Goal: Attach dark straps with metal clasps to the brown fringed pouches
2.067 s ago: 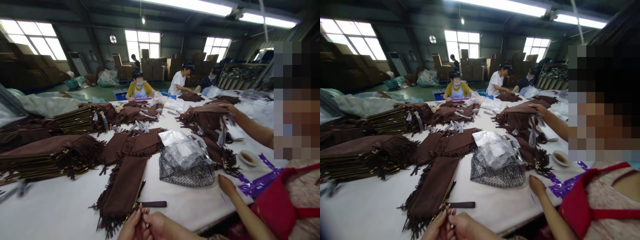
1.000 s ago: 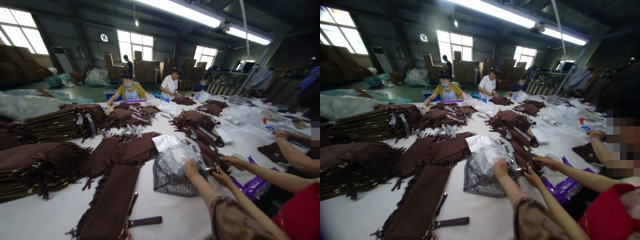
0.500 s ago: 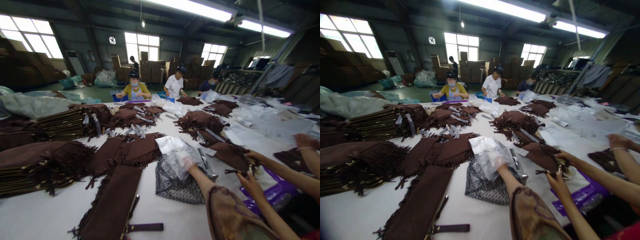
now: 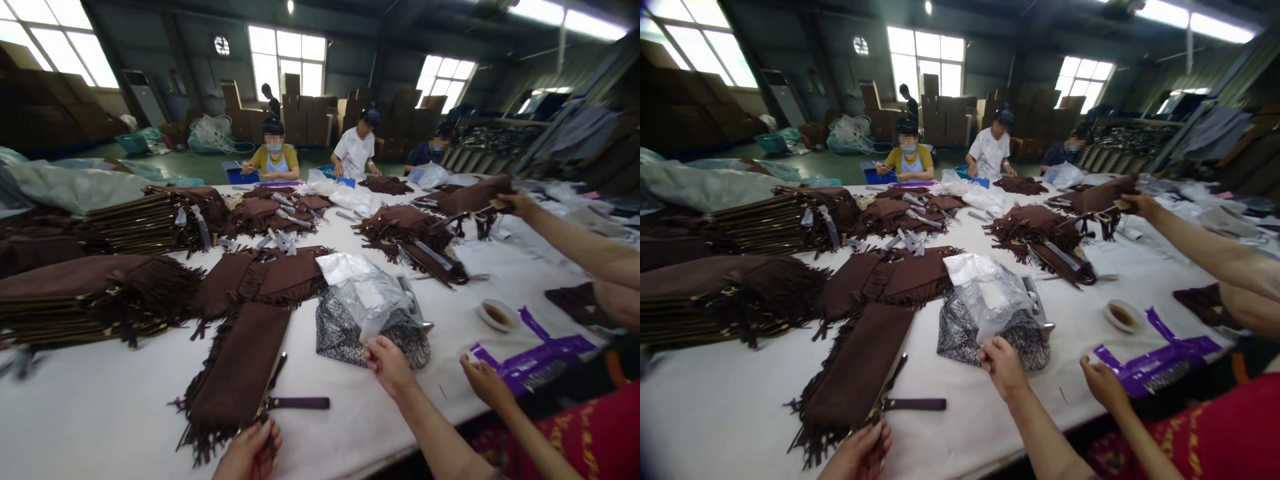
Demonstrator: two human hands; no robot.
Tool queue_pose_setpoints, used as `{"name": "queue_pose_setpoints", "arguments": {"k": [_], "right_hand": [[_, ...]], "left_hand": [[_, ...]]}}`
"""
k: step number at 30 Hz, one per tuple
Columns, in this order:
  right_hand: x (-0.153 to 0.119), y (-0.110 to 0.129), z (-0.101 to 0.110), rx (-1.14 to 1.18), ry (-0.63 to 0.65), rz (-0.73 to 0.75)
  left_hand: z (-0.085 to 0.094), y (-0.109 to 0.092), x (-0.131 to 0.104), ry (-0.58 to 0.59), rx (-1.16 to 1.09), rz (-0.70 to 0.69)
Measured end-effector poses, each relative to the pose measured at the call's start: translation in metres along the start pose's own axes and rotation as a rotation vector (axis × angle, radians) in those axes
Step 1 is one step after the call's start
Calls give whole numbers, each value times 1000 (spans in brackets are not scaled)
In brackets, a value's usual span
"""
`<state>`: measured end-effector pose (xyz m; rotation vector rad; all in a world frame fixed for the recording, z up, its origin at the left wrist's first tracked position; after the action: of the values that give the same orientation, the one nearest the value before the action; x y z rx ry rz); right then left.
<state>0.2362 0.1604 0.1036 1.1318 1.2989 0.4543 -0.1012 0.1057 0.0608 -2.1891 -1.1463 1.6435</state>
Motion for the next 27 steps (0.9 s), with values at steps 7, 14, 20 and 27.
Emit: {"name": "queue_pose_setpoints", "arguments": {"k": [7, 14, 20, 27], "right_hand": [[-83, -59, -84, 39, 417, -221], [-101, -81, -133, -448, 404, -234], [-93, -66, -160, -748, 304, 18], [-97, -88, -166, -350, 260, -235]], "left_hand": [[-14, -21, -22, 283, -172, 61], [2, -43, -29, 427, -104, -85], [18, -38, -26, 456, 68, -84], [21, -32, -25, 359, 116, -129]]}}
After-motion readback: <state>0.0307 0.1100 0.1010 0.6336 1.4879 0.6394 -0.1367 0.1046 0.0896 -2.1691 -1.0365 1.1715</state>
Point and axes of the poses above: each hand's wrist, its own x-axis towards the middle knuckle, its own z-axis out of the back of the hand, y = z × x, the point moved 2 cm from there along x, towards the middle knuckle, and after that the axes turned 11 degrees about -z, right-handed, at the moved point
